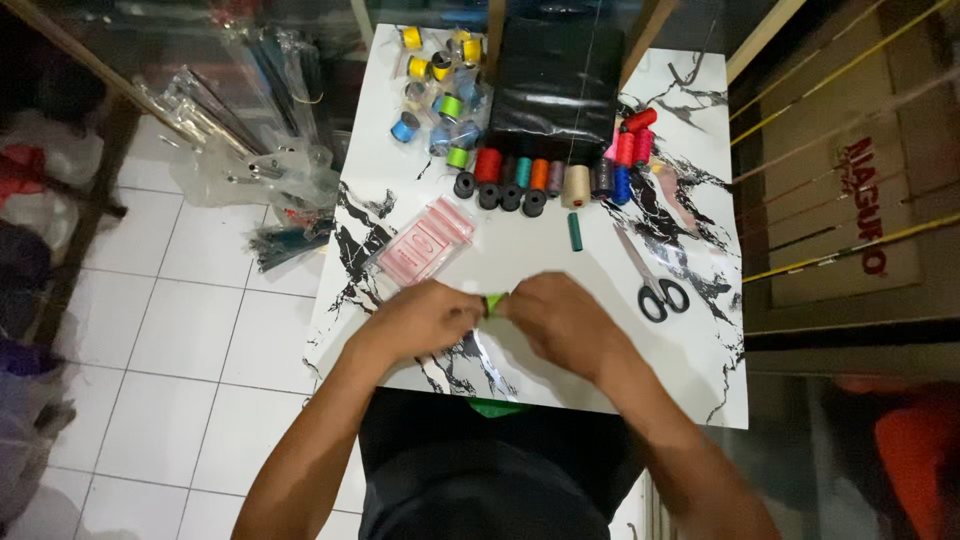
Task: The person winds green thread from a spool onto a small bobbin using a manual winding device. They hold the bobbin and spool while the thread is wound, with various other spools and tools visible on the table.
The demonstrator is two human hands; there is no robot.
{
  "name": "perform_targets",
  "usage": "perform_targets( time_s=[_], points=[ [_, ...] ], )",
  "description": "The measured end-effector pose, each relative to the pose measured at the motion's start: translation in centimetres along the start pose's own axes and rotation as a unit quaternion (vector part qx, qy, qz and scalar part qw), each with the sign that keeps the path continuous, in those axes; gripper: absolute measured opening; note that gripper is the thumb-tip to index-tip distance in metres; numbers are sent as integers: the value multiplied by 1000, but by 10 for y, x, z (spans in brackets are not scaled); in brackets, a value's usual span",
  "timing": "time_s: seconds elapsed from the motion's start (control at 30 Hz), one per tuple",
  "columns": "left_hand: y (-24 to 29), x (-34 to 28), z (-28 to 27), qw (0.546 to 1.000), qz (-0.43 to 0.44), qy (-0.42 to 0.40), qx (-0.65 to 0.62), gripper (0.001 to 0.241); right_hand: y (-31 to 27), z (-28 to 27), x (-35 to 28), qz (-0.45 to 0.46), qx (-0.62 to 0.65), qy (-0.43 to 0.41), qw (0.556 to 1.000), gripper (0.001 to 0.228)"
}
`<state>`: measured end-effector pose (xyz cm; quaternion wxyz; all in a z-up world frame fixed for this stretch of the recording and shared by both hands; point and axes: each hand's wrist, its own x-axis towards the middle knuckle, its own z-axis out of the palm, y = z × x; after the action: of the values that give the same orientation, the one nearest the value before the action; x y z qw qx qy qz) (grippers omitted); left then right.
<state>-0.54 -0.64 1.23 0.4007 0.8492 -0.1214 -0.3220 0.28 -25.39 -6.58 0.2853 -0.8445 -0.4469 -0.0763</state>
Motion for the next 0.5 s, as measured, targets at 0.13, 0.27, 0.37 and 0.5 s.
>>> perform_targets(
  time_s=[0.13, 0.27, 0.37, 0.5],
  points=[
    [-39, 18, 26, 994, 64, -22, -86, 34, 28, -5, 4, -5, -31, 24, 999, 16],
    [-13, 4, -2, 993, 51, 49, -97, 35, 32, 28, -5, -14, -1, 19, 1000, 18],
    [-12, 10, -2, 997, 23, 77, -11, 38, -2, 16, -5, -4, 27, -15, 1000, 13],
    [-6, 11, 4, 999, -1, 28, 46, 36, -14, -27, 12, -6, -12, -8, 1000, 8]
  ],
)
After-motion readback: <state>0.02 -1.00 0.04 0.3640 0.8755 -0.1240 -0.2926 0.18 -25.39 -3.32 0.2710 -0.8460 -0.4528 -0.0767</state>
